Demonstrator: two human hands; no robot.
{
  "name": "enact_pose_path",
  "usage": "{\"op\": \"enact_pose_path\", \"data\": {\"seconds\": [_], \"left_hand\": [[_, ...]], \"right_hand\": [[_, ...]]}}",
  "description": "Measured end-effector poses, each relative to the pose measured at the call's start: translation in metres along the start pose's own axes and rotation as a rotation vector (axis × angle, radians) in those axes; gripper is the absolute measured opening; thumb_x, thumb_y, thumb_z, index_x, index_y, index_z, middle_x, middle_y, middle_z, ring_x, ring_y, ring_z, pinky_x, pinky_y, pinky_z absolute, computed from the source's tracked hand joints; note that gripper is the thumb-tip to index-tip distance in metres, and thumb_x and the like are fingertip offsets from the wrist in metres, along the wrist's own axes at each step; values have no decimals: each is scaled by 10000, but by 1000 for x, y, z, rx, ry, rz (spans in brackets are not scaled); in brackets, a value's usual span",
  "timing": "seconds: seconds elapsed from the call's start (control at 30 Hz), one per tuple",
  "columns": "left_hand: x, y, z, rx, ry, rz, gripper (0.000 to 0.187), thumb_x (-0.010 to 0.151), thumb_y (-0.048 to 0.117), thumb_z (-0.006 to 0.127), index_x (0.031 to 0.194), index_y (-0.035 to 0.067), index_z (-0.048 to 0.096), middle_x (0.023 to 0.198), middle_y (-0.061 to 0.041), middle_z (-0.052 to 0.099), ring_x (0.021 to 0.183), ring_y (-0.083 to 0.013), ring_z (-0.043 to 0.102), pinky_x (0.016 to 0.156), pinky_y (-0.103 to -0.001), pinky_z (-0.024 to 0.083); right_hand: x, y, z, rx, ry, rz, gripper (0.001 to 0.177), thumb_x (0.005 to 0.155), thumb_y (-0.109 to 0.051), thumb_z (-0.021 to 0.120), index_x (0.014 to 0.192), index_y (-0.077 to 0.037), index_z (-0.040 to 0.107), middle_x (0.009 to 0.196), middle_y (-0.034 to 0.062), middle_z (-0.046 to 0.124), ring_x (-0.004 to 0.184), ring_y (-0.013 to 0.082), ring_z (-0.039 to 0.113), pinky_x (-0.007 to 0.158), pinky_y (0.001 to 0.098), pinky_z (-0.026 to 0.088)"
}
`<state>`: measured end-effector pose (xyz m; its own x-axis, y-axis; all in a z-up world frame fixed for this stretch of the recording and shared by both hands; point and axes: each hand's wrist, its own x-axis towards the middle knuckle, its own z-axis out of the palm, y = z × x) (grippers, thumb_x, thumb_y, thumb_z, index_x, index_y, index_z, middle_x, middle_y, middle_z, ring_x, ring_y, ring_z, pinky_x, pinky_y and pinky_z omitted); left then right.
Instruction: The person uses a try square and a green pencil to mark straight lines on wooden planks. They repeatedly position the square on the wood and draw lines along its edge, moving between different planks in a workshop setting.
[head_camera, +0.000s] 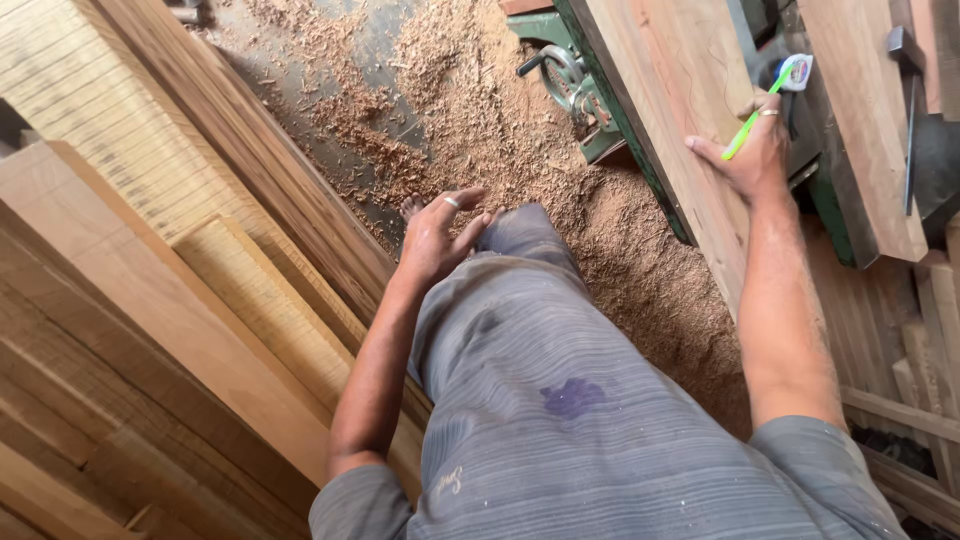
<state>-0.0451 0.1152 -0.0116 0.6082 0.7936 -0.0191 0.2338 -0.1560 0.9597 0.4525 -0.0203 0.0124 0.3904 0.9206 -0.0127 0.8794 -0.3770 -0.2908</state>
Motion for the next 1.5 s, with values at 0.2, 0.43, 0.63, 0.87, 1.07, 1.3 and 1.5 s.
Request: {"op": "enact_pose_path", "data": {"seconds": [0.2,0.43,0.63,0.87,1.07,1.3,1.5], "left_hand": [[6,-17,-23,24,48,-146,385,955,272,743,1280,75,683,1181,-142,744,1069,-254,740,909,-388,593],[8,-16,-19,-20,87,-142,397,955,289,736,1299,98,683,1172,-119,765,1082,-229,745,941,-379,587],[11,0,-19,-95,60,-152,404,953,291,731,1299,89,676,1176,-108,767,1091,-218,745,964,-369,571],[-6,13,-29,-298,154,-173,377,962,208,739,1301,58,668,1181,-125,767,1119,-204,744,983,-340,582],[-24,8,-38,-430,292,-317,356,977,209,713,1288,38,684,1162,-121,776,1093,-195,748,966,-332,608],[-37,-1,-34,-416,352,-351,338,998,185,706,1298,35,666,1173,-110,758,1107,-156,724,971,-305,589],[-45,-4,-23,-492,432,-369,335,992,180,703,1290,30,669,1158,-109,755,1082,-159,720,954,-304,595]], "right_hand": [[4,-1,3,-25,-1,136,913,812,-432,978,1421,-40,423,1163,199,620,1059,414,624,889,521,510],[1,0,5,38,34,101,760,851,-423,964,1233,-44,427,1148,190,627,1057,385,653,928,504,531],[-1,-4,2,41,28,107,755,837,-411,969,1219,-53,424,1167,177,636,1068,375,656,939,492,532],[0,-9,0,48,28,143,778,828,-419,979,1239,-55,429,1155,164,633,1063,357,657,937,483,534],[3,-5,0,43,11,149,776,847,-421,986,1244,-52,430,1141,159,632,1039,336,663,907,469,546],[0,5,1,20,34,65,693,866,-362,976,1171,-49,437,1089,172,640,1028,330,660,938,484,542],[4,-1,2,55,37,78,762,815,-374,965,1255,-44,438,1129,168,627,1034,345,655,884,474,541]]}}
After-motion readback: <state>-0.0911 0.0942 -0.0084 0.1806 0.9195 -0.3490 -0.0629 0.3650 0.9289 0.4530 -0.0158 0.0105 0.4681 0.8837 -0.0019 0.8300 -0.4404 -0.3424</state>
